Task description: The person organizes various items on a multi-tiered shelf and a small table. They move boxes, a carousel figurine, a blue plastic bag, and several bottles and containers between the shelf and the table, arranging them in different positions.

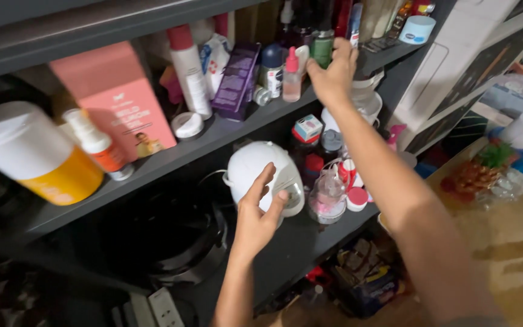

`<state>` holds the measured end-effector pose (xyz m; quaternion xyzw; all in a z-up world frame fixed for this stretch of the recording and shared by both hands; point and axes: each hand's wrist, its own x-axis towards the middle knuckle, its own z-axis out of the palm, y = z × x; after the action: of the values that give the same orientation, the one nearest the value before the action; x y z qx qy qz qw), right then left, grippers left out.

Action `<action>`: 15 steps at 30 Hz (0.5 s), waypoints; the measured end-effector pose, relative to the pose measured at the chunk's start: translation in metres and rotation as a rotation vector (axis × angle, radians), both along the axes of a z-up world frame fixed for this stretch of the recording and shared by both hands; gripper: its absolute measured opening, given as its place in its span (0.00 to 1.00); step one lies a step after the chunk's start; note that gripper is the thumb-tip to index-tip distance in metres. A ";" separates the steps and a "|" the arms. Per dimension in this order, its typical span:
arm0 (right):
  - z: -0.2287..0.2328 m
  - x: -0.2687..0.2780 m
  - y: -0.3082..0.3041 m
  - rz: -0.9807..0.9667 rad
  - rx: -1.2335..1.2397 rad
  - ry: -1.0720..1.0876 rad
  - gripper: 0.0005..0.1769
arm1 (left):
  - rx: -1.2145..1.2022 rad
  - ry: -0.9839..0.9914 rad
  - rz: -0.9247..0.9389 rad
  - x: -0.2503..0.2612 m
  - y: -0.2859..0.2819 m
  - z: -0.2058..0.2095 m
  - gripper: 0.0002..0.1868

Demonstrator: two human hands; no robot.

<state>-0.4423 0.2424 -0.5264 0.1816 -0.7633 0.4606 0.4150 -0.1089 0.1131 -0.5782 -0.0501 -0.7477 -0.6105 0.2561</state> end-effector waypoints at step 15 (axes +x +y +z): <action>0.016 0.021 0.027 0.319 -0.205 -0.033 0.23 | -0.076 -0.069 0.005 -0.075 0.087 -0.010 0.29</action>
<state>-0.4218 0.2699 -0.5104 0.2496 -0.6805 0.5990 0.3403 -0.1844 0.2003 -0.5877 -0.0368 -0.7790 -0.5822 0.2297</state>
